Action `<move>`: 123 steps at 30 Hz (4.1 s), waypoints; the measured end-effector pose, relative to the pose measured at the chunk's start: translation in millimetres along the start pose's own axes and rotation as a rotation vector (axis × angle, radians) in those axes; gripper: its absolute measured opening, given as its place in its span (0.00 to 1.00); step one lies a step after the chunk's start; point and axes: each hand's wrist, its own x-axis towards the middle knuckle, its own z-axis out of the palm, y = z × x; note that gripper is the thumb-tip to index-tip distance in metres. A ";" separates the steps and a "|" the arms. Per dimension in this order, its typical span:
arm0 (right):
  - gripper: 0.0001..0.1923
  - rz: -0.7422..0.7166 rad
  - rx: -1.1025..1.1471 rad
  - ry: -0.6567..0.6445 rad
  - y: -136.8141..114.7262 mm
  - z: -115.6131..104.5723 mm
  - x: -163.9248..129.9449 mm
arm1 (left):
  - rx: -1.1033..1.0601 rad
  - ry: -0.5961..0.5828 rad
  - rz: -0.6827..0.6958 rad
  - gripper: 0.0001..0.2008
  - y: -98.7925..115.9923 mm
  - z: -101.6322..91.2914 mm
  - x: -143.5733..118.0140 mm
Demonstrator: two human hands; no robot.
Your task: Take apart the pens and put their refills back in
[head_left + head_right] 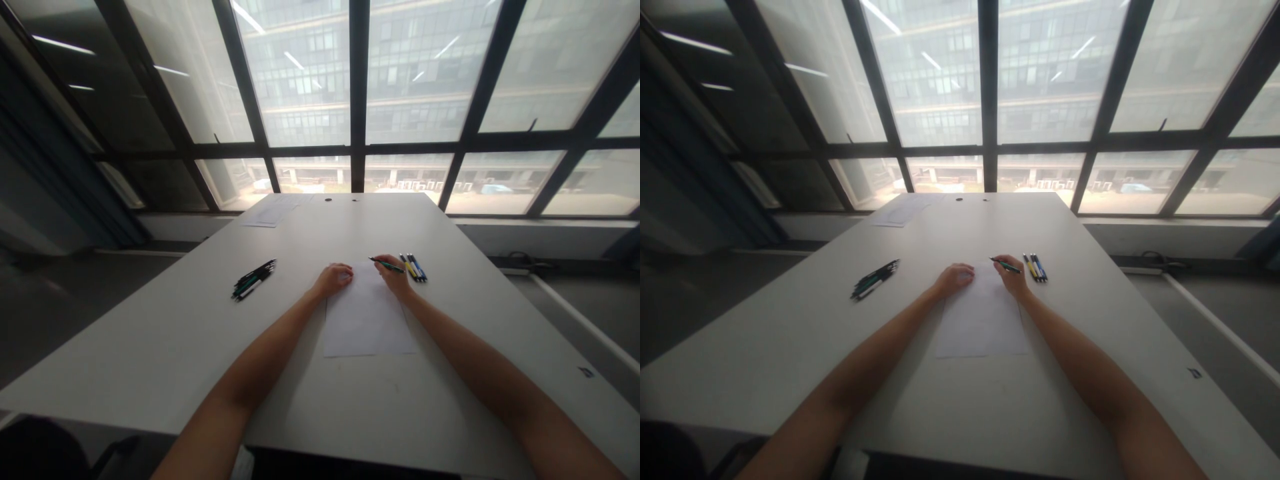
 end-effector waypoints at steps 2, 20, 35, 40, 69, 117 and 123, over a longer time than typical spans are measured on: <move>0.21 0.070 0.095 -0.028 -0.6 -0.9 -0.6 | -0.005 -0.003 -0.001 0.07 0.0 -0.1 0.3; 0.26 0.626 1.213 -0.234 -12.9 -27.5 16.3 | -0.013 0.002 0.016 0.07 0.5 -0.2 -0.3; 0.24 0.382 0.852 0.041 -17.2 -22.6 22.3 | -0.027 0.000 0.016 0.07 -0.6 0.8 0.4; 0.31 0.253 0.468 0.225 -10.3 -33.0 27.9 | -0.031 -0.012 0.008 0.07 2.3 -1.0 0.3; 0.19 0.021 -0.866 -0.247 1.0 -83.3 46.5 | -0.014 -0.003 0.005 0.07 1.8 0.0 0.7; 0.33 0.320 -1.161 0.012 18.4 -69.0 27.2 | -0.008 -0.015 0.006 0.07 2.8 -1.0 0.5; 0.29 0.252 -1.125 0.086 20.5 -68.9 26.7 | -0.015 -0.017 0.001 0.07 1.3 0.3 1.4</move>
